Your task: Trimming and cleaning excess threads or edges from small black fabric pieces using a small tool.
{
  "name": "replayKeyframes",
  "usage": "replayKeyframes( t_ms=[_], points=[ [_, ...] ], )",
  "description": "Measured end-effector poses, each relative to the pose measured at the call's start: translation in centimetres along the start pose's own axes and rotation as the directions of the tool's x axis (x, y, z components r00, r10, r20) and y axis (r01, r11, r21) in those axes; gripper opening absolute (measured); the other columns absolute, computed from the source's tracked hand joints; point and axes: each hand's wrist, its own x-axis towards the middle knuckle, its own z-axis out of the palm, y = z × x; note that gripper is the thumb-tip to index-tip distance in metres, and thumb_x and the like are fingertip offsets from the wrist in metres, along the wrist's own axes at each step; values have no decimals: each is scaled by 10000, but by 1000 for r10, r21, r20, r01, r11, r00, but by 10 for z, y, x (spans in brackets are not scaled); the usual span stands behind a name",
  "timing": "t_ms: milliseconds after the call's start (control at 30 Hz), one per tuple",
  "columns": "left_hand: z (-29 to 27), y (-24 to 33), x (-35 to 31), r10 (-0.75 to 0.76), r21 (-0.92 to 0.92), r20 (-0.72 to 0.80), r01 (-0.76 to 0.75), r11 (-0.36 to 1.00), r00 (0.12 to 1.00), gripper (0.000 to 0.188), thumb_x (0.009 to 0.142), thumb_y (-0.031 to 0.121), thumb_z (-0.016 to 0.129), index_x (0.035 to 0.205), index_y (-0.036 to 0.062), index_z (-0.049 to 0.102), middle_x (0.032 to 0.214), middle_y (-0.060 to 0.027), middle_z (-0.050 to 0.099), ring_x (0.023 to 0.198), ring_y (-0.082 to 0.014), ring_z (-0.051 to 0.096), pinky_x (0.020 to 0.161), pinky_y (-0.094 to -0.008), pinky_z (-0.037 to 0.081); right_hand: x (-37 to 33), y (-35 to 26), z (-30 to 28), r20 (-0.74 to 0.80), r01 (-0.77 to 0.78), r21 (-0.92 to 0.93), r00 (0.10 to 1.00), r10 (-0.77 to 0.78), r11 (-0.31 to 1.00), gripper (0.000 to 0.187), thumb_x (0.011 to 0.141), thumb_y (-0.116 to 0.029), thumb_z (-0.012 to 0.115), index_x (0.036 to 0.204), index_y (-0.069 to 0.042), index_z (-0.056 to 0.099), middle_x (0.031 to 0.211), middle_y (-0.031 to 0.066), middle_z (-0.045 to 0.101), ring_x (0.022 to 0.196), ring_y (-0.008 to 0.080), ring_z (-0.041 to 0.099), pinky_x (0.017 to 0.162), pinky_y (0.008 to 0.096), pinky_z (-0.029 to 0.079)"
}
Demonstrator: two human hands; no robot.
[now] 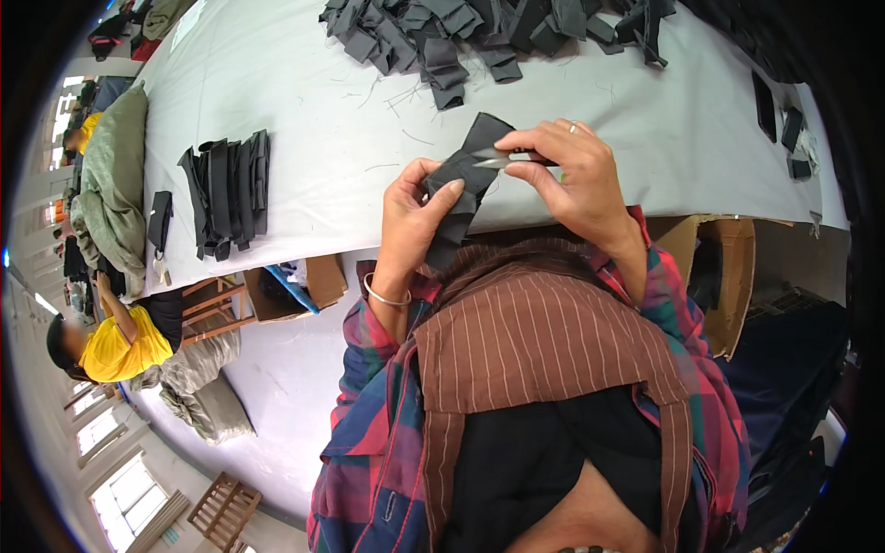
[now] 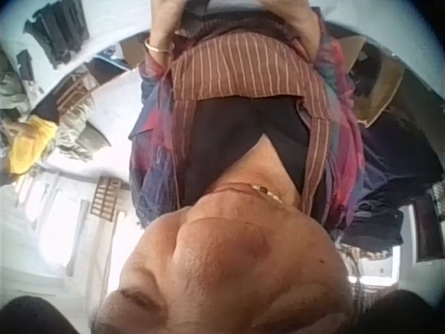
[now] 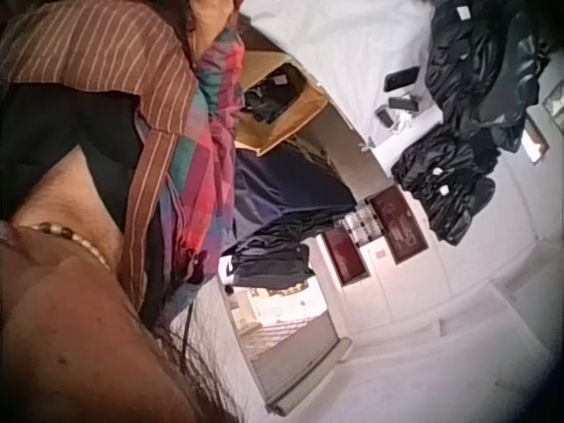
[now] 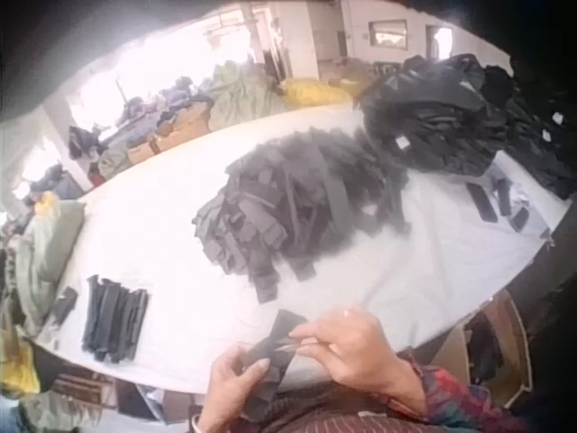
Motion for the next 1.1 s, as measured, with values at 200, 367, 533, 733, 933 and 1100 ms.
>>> replayKeyframes(
  t_ms=[200,367,533,733,933,1100],
  points=[
    [13,6,-3,151,203,-22,-143,969,988,115,854,12,643,947,-19,583,903,-18,622,724,-42,558,629,-188,461,-1,0,18,10,7,-23,1000,-7,1000,178,763,-136,714,933,-97,680,751,40,634,683,222,563,661,325,412],
    [10,1,-2,246,370,-27,-219,903,969,124,803,-14,655,911,-19,594,905,-61,611,742,-117,586,646,-241,467,-2,2,19,48,-63,-12,997,63,998,161,780,-152,702,934,-109,685,783,40,656,693,225,573,661,321,414],
    [16,14,-3,369,607,22,-305,734,929,143,744,-28,665,873,-8,605,882,-103,587,749,-236,595,665,-309,471,-4,-1,17,74,-93,-41,993,96,995,129,791,-154,692,914,-116,687,786,31,662,683,225,570,648,325,403],
    [18,16,-3,427,703,78,-353,617,901,155,724,-28,674,863,-6,609,881,-108,584,738,-268,591,656,-326,477,-6,0,17,90,-137,-79,986,143,988,113,795,-170,693,892,-112,683,756,25,652,667,218,562,637,327,391],
    [17,13,-4,390,638,50,-329,696,920,138,727,-31,670,849,-6,609,886,-110,585,743,-260,594,653,-321,473,-5,-2,14,60,-74,-125,995,82,989,106,790,-156,700,880,-106,679,748,20,650,636,219,553,632,315,389],
    [17,16,-4,412,675,9,-309,670,911,136,726,-29,678,841,-7,610,900,-119,588,769,-250,595,664,-308,470,-3,-3,11,-80,-109,-26,991,106,994,121,779,-198,705,862,-115,673,720,18,646,643,201,578,603,331,385]
  ],
)
